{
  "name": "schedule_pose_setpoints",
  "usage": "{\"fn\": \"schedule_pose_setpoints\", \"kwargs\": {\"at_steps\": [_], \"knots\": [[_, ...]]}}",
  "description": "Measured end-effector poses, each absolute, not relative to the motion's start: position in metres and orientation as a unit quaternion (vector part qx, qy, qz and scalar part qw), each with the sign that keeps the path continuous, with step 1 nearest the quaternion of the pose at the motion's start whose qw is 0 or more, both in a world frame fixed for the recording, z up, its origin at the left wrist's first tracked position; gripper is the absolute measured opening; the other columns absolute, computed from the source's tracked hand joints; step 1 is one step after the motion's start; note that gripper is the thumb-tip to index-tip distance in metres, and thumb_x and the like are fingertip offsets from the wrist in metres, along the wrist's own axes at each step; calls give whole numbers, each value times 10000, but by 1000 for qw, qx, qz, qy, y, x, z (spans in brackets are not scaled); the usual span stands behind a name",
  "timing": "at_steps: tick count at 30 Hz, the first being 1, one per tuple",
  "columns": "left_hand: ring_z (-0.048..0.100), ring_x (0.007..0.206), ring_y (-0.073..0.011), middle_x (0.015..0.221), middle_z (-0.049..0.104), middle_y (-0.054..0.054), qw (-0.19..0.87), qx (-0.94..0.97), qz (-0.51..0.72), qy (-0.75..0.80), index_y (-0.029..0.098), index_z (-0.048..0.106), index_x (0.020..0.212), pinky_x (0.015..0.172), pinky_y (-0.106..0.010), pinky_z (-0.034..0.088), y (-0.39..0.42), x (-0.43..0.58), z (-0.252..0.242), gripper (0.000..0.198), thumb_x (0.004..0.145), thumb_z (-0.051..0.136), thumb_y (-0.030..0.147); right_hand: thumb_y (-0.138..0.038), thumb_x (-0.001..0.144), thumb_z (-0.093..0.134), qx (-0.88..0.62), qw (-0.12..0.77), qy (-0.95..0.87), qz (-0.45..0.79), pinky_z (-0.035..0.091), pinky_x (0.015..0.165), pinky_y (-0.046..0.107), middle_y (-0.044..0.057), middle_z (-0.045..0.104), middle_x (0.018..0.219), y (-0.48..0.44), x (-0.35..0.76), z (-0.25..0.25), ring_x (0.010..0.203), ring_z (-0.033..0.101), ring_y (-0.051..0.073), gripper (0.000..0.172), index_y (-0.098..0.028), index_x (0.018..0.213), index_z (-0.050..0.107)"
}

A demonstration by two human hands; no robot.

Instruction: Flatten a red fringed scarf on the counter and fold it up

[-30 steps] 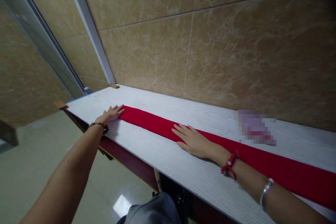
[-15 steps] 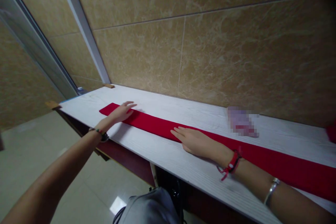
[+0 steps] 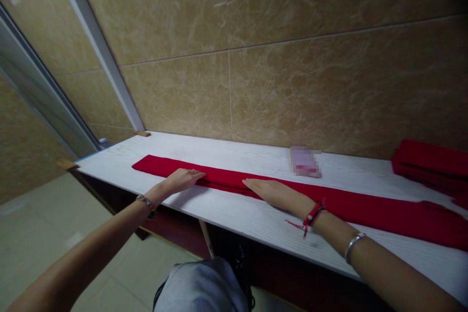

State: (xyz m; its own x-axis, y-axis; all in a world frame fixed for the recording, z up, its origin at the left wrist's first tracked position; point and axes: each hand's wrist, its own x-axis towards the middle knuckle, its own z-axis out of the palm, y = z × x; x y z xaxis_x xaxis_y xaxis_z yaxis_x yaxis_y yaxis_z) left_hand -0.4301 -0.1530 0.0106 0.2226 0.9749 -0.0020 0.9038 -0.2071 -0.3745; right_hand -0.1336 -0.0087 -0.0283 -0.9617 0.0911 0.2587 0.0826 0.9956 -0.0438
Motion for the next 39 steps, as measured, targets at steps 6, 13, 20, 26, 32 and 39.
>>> {"fn": "schedule_pose_setpoints", "kwargs": {"at_steps": [6, 13, 20, 26, 32, 39], "knots": [[563, 1042, -197, 1219, 537, -126, 168, -769, 97, -609, 141, 483, 1219, 854, -302, 467, -151, -445, 2, 403, 837, 382, 60, 40, 793, 331, -13, 144, -985, -91, 404, 957, 305, 138, 480, 1275, -18, -127, -23, 1161, 456, 182, 497, -92, 1261, 430], [468, 1154, -154, 1277, 485, -99, 155, -770, 28, -618, 153, 457, 1243, 957, -277, 387, -157, -472, -7, 450, 824, 352, 27, 22, 798, 378, 21, 184, -975, -121, 368, 984, 425, 109, 476, 1286, -5, -121, -27, 1217, 381, 237, 482, -133, 1250, 447], [502, 1120, -144, 1259, 508, -68, 110, -766, -18, -633, 175, 467, 1243, 954, -272, 393, -166, -482, -20, 458, 812, 360, 60, 21, 819, 324, -13, 163, -987, 6, 376, 989, 303, 55, 463, 1306, -3, -112, -35, 1188, 422, 145, 516, -185, 1283, 415], [489, 1134, -150, 1249, 518, -71, 137, -733, -53, -664, 151, 485, 1225, 968, -309, 387, -166, -485, -20, 477, 786, 329, 46, 3, 822, 295, -41, 177, -982, 50, 379, 989, 340, 83, 470, 1293, -4, -110, -36, 1183, 429, 152, 499, -156, 1276, 427], [464, 1159, -147, 1292, 472, -57, 74, -736, -29, -672, 168, 452, 1256, 976, -307, 379, -175, -481, -18, 485, 802, 315, 70, 13, 807, 304, -29, 154, -987, 47, 359, 1004, 345, 65, 461, 1302, -4, -106, -41, 1196, 413, 147, 517, -174, 1270, 437], [476, 1147, -152, 1284, 484, -63, 73, -730, -12, -680, 151, 449, 1260, 974, -312, 380, -177, -477, -11, 540, 750, 317, 37, -5, 814, 305, -51, 142, -988, 43, 321, 1025, 331, 85, 447, 1312, -7, -100, -39, 1210, 394, 151, 493, -131, 1273, 433]]}}
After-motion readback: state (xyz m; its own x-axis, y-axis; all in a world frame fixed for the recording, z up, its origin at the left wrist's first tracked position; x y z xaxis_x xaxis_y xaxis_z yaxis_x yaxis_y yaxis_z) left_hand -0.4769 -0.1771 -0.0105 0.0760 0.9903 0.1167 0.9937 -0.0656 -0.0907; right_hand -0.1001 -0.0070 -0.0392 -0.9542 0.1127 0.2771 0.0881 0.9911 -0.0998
